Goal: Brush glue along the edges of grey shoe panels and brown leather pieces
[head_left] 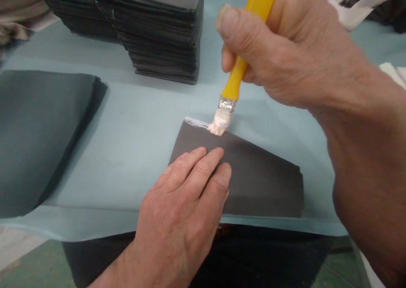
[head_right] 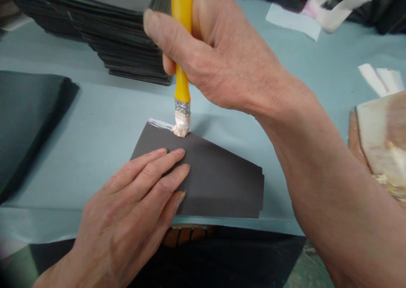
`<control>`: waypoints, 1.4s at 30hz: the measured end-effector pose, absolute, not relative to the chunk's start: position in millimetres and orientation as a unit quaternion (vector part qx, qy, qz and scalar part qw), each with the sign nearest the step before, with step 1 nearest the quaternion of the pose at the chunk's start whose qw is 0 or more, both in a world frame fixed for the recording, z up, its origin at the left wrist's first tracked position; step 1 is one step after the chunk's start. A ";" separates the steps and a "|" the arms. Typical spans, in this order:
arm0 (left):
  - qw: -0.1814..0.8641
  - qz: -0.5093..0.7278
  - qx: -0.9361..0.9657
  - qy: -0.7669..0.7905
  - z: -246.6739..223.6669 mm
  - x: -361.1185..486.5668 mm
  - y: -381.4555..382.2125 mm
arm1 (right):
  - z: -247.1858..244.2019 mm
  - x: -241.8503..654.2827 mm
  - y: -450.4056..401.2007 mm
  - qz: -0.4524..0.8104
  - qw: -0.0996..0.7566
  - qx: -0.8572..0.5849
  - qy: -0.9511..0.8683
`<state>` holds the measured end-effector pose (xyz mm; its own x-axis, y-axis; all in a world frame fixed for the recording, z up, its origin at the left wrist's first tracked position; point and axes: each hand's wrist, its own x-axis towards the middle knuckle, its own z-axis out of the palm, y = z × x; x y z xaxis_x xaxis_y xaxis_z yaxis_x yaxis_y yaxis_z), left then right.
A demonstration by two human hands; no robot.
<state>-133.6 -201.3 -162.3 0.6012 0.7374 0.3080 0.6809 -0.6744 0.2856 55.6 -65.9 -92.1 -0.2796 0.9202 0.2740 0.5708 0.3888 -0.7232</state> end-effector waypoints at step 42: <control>0.036 0.165 0.919 0.355 -151.4 -139.3 -194.8 | -91.3 155.8 -140.5 0.270 0.352 -0.549 -0.708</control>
